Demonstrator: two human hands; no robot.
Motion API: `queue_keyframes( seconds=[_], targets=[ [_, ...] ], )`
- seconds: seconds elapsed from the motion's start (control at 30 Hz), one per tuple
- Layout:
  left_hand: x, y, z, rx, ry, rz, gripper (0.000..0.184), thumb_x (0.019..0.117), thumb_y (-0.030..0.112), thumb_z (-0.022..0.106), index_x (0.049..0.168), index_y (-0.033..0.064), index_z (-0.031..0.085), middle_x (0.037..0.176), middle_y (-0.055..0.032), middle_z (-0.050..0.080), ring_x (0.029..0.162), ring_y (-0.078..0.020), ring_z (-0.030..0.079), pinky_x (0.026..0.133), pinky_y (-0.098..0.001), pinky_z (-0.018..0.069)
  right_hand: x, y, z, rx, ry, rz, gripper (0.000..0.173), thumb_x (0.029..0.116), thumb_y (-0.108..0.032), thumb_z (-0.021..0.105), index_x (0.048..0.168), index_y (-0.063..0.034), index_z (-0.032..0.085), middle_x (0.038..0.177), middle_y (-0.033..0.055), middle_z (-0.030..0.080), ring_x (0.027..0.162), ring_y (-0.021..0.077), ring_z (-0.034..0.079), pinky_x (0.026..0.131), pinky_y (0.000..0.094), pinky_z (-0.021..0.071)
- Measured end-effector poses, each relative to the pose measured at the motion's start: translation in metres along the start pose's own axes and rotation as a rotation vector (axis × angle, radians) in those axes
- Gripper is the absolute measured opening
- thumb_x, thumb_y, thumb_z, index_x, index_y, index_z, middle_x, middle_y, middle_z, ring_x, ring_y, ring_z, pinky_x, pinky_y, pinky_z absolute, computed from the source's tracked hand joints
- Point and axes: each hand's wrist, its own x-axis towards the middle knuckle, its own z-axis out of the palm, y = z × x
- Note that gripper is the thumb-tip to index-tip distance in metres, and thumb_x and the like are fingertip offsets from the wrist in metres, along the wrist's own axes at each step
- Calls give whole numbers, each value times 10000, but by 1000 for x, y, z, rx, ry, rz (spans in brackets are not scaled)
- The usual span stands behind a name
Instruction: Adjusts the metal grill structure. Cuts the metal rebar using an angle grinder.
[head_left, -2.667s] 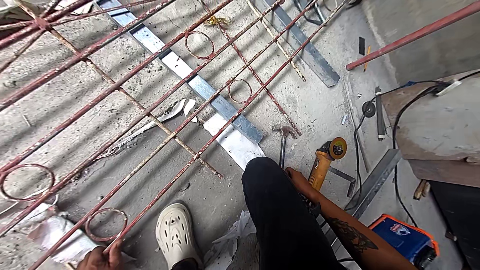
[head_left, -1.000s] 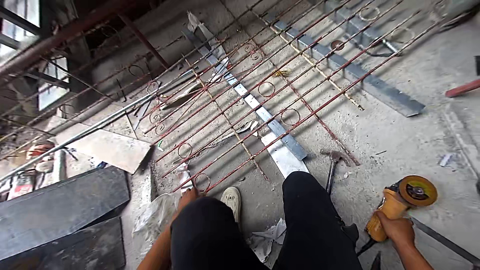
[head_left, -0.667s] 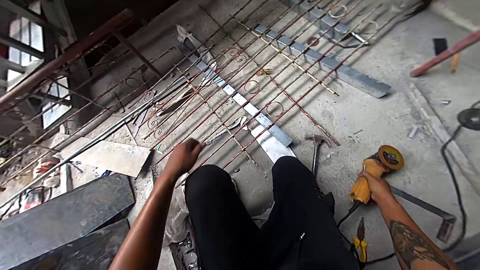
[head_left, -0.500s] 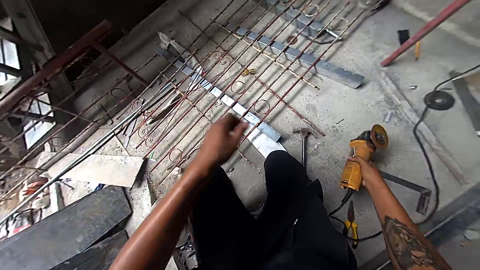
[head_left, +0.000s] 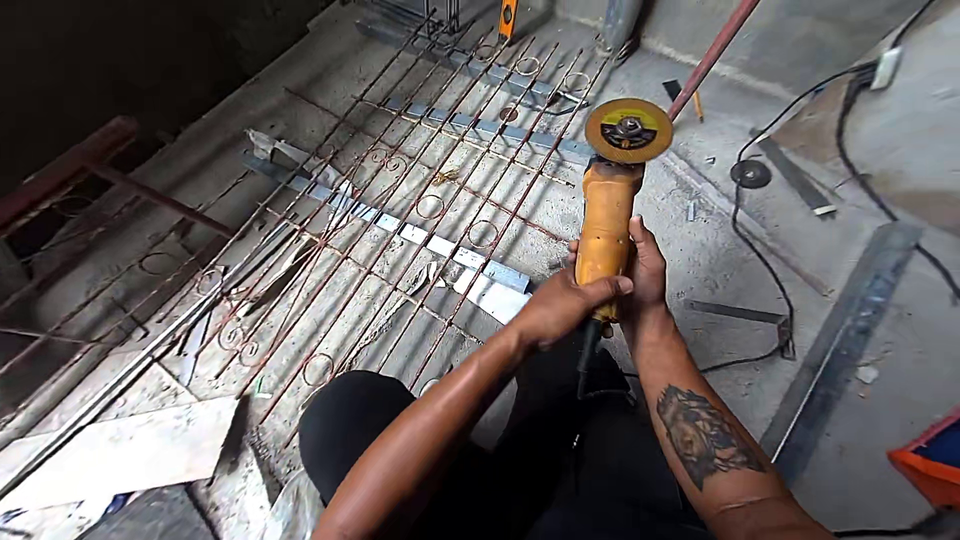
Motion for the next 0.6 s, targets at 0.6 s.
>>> queue_keyframes(
  seconds=[0.6],
  targets=[
    [-14, -36, -144, 536, -254, 285, 472, 896, 67, 694, 1315, 31, 479, 940, -115, 670, 788, -182, 675, 731, -381, 584, 29, 80, 55, -140, 186, -273, 329, 943, -422, 571, 1115, -142, 601, 899, 27, 665, 748, 167, 691, 687, 365, 623]
  ],
)
